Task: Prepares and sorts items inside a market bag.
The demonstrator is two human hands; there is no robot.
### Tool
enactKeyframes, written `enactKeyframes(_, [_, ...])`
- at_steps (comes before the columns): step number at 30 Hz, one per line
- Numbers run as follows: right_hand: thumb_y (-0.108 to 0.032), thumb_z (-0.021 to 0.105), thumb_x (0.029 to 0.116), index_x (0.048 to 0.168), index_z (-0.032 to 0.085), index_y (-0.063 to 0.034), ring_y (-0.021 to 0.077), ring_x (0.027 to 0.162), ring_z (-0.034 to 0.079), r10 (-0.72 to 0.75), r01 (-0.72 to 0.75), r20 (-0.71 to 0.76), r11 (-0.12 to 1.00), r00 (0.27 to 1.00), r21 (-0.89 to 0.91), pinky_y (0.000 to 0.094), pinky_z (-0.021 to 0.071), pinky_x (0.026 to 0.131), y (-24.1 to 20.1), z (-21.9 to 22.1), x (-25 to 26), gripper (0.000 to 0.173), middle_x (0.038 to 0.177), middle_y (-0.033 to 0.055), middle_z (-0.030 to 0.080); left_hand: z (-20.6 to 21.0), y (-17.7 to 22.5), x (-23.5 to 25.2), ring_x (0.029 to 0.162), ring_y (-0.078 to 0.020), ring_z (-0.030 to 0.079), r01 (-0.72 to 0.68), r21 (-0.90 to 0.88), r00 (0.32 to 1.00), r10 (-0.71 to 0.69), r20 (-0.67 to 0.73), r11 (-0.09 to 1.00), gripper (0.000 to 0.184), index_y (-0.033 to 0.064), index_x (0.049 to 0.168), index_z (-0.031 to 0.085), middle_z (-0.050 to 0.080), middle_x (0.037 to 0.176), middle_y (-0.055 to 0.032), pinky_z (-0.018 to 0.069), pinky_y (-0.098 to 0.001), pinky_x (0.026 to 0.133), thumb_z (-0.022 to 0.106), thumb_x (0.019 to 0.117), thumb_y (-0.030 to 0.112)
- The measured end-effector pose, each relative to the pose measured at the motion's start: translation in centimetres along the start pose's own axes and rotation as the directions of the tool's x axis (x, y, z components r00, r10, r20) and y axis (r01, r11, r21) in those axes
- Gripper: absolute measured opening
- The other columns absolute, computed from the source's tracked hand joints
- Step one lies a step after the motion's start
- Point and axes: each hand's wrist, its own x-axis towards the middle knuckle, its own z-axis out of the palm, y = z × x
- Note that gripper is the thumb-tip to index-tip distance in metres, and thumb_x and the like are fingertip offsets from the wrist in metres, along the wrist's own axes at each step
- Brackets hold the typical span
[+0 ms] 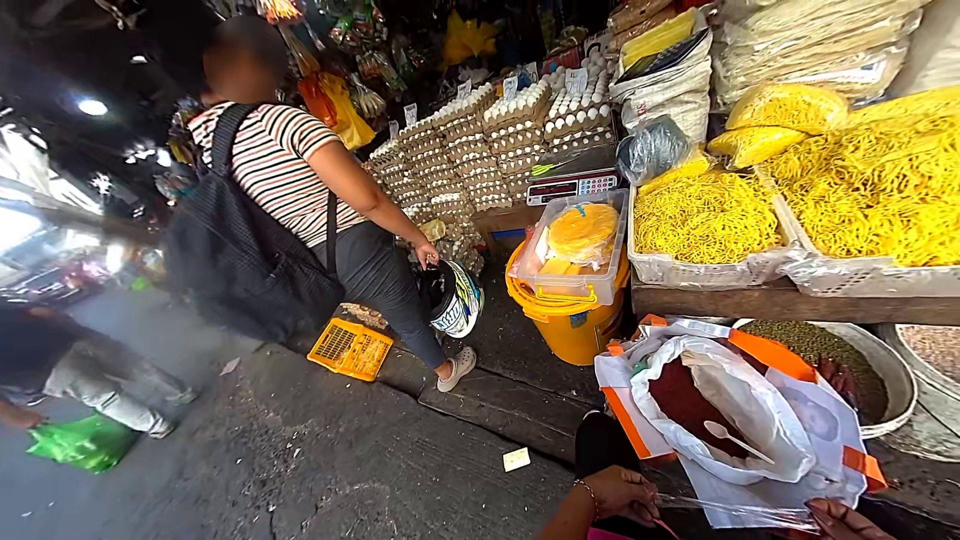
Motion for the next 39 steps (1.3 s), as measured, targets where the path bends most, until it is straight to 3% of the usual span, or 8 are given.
enactKeyframes(8, [-0.004,0.052,0.1018,0.11,0.062,-0.0038,0.006,0.066,0.062,0.019,0.013,0.118,0.964,0.993,-0.265,0.0231,0.055,0.062,-0.7,1.1,1.0,0.012,0.083,-0.0004,0.067,0.4,1.5,-0.5,0.106,-0.0184,0.068,-0.038,0.07,0.994,0.031,0.104,0.997,0.062,-0.0013,0.132,0.059,0.07,0.119,-0.0118,0.0539,-0.039,0.097,0.023,0.1117,0.045])
enactKeyframes(14, [-0.008,0.055,0.1031,0.119,0.063,0.0038,0.0095,0.075,0.059,0.044,0.196,0.358,0.772,0.933,-0.605,0.0306,0.0541,0.073,-7.4,7.4,1.6,0.021,0.095,0.0079,0.064,3.6,6.0,0.0,0.124,-0.0217,0.061,-0.274,0.416,0.957,0.204,0.206,0.867,0.042,-0.0074,0.142,0.052,0.061,0.137,-0.0218,0.0463,-0.0381,0.11,0.05,0.1073,0.017])
enactKeyframes(20, [-0.005,0.058,0.1019,0.109,0.066,0.0036,0.011,0.065,0.058,-0.16,0.304,0.307,0.805,0.938,-0.51,0.0303,0.053,0.064,-8.8,9.6,3.7,0.014,0.083,0.0084,0.065,5.6,7.2,1.4,0.083,-0.0085,0.067,-0.338,0.193,0.938,0.346,-0.006,0.921,0.018,-0.0072,0.111,0.064,0.069,0.09,-0.0062,0.0571,-0.0281,0.084,0.056,0.1036,0.007])
enactKeyframes(23, [-0.011,0.056,0.1056,0.109,0.068,0.0013,0.0098,0.063,0.059,-0.204,0.276,0.196,0.823,0.959,-0.496,0.0282,0.0528,0.062,-8.2,9.4,5.2,0.018,0.08,0.0062,0.065,4.9,7.4,1.4,0.075,-0.0076,0.066,-0.299,0.214,0.939,0.326,-0.107,0.93,0.019,-0.0051,0.105,0.068,0.07,0.083,-0.0042,0.0566,-0.025,0.076,0.056,0.1049,0.01])
enactKeyframes(26, [-0.013,0.052,0.1075,0.119,0.069,0.0018,0.0318,0.092,0.071,-0.224,0.228,0.11,0.616,0.968,-0.754,0.053,0.0562,0.088,-7.8,8.0,7.1,0.025,0.103,0.0195,0.072,3.8,7.0,1.4,0.079,-0.0088,0.067,-0.219,0.371,0.927,0.311,-0.21,0.902,0.024,-0.0027,0.107,0.069,0.072,0.09,-0.006,0.0559,-0.0273,0.079,0.054,0.1069,0.016])
enactKeyframes(28, [-0.01,0.053,0.1052,0.12,0.068,0.005,0.0452,0.114,0.065,-0.199,0.183,0.107,0.416,0.974,-0.891,0.0641,0.0479,0.1,-6.7,6.6,9.0,0.026,0.118,0.0279,0.067,2.9,6.4,1.6,0.088,-0.0113,0.069,-0.176,0.492,0.904,0.338,-0.261,0.852,0.027,0.0009,0.112,0.072,0.074,0.099,-0.0075,0.0559,-0.0326,0.087,0.055,0.1069,0.021])
enactKeyframes(33, [-0.013,0.062,0.1001,0.125,0.065,0.0061,0.0499,0.129,0.053,0.053,-0.008,-0.007,0.015,0.999,-1.0,0.069,0.0429,0.1,-3.0,5.3,12.9,0.032,0.132,0.0304,0.06,1.9,5.1,1.8,0.099,-0.0122,0.07,-0.243,0.591,0.793,0.508,-0.335,0.769,0.024,0.004,0.118,0.074,0.075,0.106,-0.0086,0.0554,-0.0344,0.094,0.059,0.1039,0.016])
enactKeyframes(39, [-0.006,0.068,0.0915,0.119,0.067,0.009,0.0492,0.127,0.055,0.22,-0.114,-0.134,-0.104,0.966,-0.988,0.0682,0.0433,0.101,-0.6,5.4,15.4,0.031,0.13,0.0311,0.061,2.2,8.6,1.4,0.106,-0.013,0.068,-0.594,0.448,0.595,0.74,-0.314,0.668,0.024,0.0027,0.119,0.073,0.073,0.115,-0.0065,0.0555,-0.0329,0.095,0.056,0.1039,0.01])
